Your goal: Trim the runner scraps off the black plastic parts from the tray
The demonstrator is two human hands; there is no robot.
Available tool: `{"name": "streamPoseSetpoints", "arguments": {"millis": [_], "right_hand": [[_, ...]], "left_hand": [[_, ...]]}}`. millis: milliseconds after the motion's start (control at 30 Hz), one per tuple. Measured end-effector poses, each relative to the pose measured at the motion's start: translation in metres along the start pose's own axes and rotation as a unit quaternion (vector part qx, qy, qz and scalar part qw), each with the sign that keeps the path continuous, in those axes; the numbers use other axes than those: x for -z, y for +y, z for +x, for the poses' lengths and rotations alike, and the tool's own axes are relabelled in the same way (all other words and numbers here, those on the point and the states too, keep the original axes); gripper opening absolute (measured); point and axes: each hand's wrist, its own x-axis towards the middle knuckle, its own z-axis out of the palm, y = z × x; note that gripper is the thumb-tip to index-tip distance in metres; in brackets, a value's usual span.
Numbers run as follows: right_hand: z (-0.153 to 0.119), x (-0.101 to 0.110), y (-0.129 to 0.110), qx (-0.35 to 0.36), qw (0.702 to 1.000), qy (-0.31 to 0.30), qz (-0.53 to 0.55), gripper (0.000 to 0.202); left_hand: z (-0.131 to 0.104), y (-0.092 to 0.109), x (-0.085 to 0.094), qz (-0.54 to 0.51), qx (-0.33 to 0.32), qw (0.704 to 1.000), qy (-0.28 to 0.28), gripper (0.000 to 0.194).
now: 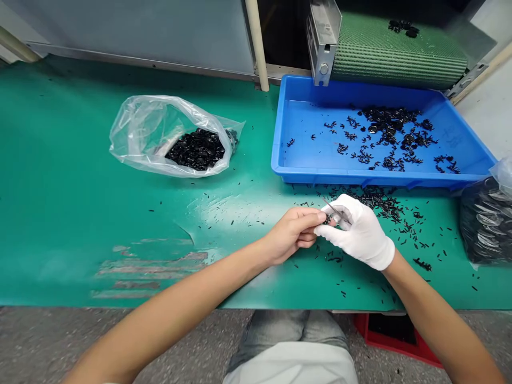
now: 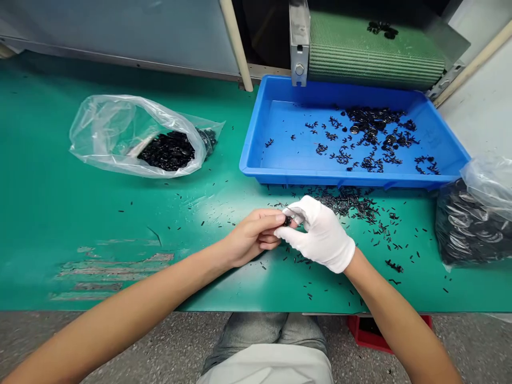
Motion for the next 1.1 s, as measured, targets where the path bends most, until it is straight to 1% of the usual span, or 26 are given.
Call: {"name": "streamPoseSetpoints", "arguments": {"millis": [67,167,233,267,333,400,433,500,600,667,700,733,800,867,900,933,1000,1100], "right_hand": [[-0.001,-0.001,0.000,-0.011,1.000,0.000,0.006,0.011],[-0.001,-0.001,0.001,-0.014,0.999,-0.028,0.008,0.006],[-0.002,0.001,0.002,-0.012,0.999,-0.045,0.009,0.002],[-0.002,0.001,0.002,-0.010,0.999,-0.047,0.017,0.004],[-0.004,0.003,0.004,-0.012,0.998,-0.038,0.049,0.015],[-0.006,0.006,0.004,-0.021,0.997,-0.004,0.073,0.022],[-0.007,0.007,0.004,-0.019,0.998,0.015,0.066,0.024],[-0.009,0.009,0.001,0.009,0.999,0.033,0.005,0.023],[-0.011,0.010,-0.004,0.071,0.990,0.030,-0.119,0.022],[-0.012,0.010,-0.006,0.094,0.979,0.033,-0.175,0.024],[-0.013,0.010,-0.007,0.104,0.974,0.036,-0.200,0.024],[-0.013,0.011,-0.008,0.113,0.967,0.036,-0.226,0.025],[-0.014,0.014,-0.008,0.136,0.952,0.033,-0.273,0.025],[-0.014,0.018,-0.010,0.158,0.938,0.028,-0.308,0.025],[-0.014,0.020,-0.010,0.166,0.933,0.024,-0.320,0.026],[-0.014,0.022,-0.011,0.171,0.929,0.018,-0.329,0.027],[-0.014,0.024,-0.013,0.175,0.923,0.005,-0.343,0.028],[-0.014,0.025,-0.015,0.174,0.917,-0.010,-0.359,0.028]], "left_hand": [[-0.001,-0.003,-0.001,-0.007,0.006,1.000,-0.007,0.031],[-0.001,-0.005,0.001,-0.005,0.020,1.000,-0.019,0.032],[-0.001,-0.004,0.003,0.006,0.017,1.000,-0.018,0.031],[-0.002,-0.003,0.004,0.012,0.007,1.000,-0.010,0.030],[-0.002,0.000,0.005,0.021,-0.019,1.000,0.013,0.030],[-0.003,0.003,0.006,0.021,-0.044,0.998,0.036,0.030],[-0.004,0.004,0.007,0.019,-0.056,0.997,0.044,0.030],[-0.005,0.006,0.007,0.019,-0.082,0.995,0.057,0.031],[-0.007,0.007,0.007,0.061,-0.135,0.986,0.077,0.030],[-0.009,0.008,0.007,0.150,-0.184,0.967,0.091,0.027],[-0.010,0.009,0.006,0.209,-0.215,0.949,0.096,0.025],[-0.012,0.009,0.006,0.268,-0.250,0.925,0.097,0.021],[-0.015,0.010,0.005,0.366,-0.324,0.867,0.097,0.015],[-0.017,0.010,0.005,0.424,-0.386,0.813,0.103,0.011],[-0.018,0.010,0.005,0.445,-0.403,0.792,0.111,0.010],[-0.018,0.009,0.006,0.462,-0.409,0.778,0.121,0.010],[-0.018,0.010,0.006,0.487,-0.400,0.765,0.136,0.011],[-0.019,0.011,0.006,0.501,-0.376,0.766,0.143,0.012]]}}
